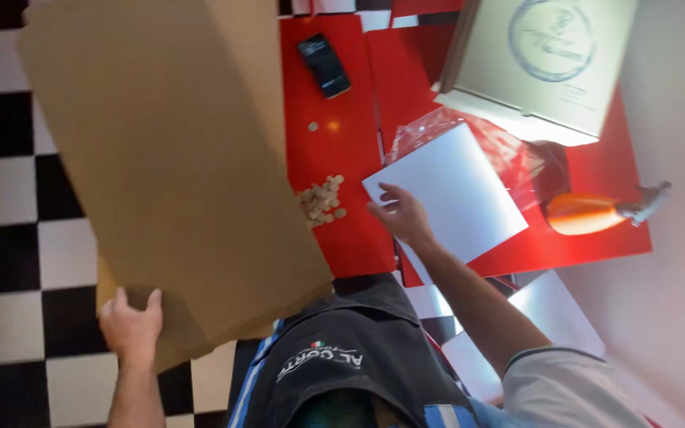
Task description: Assembling cardboard pizza boxes and placing white paper inserts inside them.
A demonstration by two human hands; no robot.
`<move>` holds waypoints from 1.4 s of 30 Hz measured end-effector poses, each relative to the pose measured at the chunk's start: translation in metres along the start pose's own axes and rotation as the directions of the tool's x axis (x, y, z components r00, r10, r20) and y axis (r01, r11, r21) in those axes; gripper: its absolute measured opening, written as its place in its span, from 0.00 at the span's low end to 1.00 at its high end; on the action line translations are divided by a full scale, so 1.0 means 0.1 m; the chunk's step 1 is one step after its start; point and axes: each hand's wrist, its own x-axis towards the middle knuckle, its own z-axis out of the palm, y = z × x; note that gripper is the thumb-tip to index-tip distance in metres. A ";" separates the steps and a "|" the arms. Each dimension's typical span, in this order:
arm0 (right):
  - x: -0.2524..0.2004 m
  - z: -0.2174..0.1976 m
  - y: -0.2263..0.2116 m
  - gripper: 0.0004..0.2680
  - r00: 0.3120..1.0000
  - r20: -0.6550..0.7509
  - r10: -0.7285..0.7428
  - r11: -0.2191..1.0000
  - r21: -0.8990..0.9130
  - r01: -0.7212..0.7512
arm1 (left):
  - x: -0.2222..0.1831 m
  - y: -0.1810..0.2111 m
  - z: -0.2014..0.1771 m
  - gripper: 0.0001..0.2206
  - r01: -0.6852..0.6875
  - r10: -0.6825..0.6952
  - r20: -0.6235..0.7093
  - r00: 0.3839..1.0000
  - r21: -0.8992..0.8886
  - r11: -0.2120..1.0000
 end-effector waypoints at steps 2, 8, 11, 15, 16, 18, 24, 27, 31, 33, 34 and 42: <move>0.01 0.48 -0.40 0.26 0.988 0.098 -0.119 0.992 -0.033 0.123 | 0.13 -0.15 0.24 0.31 0.009 -0.012 -0.064 0.998 -0.050 0.999; -0.21 1.43 -0.82 0.25 0.914 0.215 -0.343 0.885 -0.253 0.391 | 0.15 -0.08 0.02 0.30 0.151 -0.163 -0.047 0.986 -0.189 0.970; -0.39 1.37 -1.05 0.23 0.940 0.213 -0.267 0.904 -0.283 0.321 | 0.08 -0.06 -0.09 0.28 0.214 -0.221 0.002 0.975 -0.264 0.941; -0.42 1.29 -1.31 0.17 0.983 0.183 0.004 0.994 -0.110 0.016 | 0.17 -0.24 -0.03 0.25 0.267 -0.279 0.047 0.959 -0.479 0.836; -0.42 1.29 -1.33 0.17 0.983 0.183 0.000 0.993 -0.113 0.021 | 0.16 -0.31 -0.01 0.25 0.267 -0.281 0.045 0.959 -0.483 0.834; -0.47 1.25 -1.32 0.16 0.988 0.125 0.092 0.995 0.029 -0.097 | 0.14 -0.38 0.06 0.23 0.245 -0.263 0.064 0.963 -0.623 0.743; -0.28 1.15 -1.06 0.17 0.971 0.232 0.065 0.907 0.392 -0.154 | 0.13 -0.26 -0.42 0.20 0.322 -0.106 0.305 0.946 -0.918 0.231; -0.15 1.10 -1.03 0.21 0.834 0.551 0.026 0.651 0.624 -0.432 | 0.12 -0.39 -0.39 0.24 0.285 0.343 0.227 0.911 -0.950 -0.129; -0.07 1.20 -0.98 0.22 0.802 0.584 -0.125 0.643 0.663 -0.383 | 0.24 -0.19 -0.48 0.33 0.307 0.327 0.244 0.913 -0.938 -0.159; 0.07 1.43 -0.72 0.23 0.877 0.460 -0.138 0.803 0.570 -0.172 | 0.39 -0.29 0.10 0.38 0.129 0.319 0.182 0.930 -0.975 0.179; 0.11 1.58 -0.87 0.23 0.875 0.457 -0.159 0.803 0.576 -0.155 | 0.39 0.03 -0.22 0.38 0.110 0.316 0.161 0.935 -0.978 0.175; 0.11 2.08 -0.30 0.17 0.840 0.398 -0.369 0.504 -0.673 0.541 | 0.04 0.39 -0.37 0.32 0.018 0.028 0.152 0.988 -0.291 0.957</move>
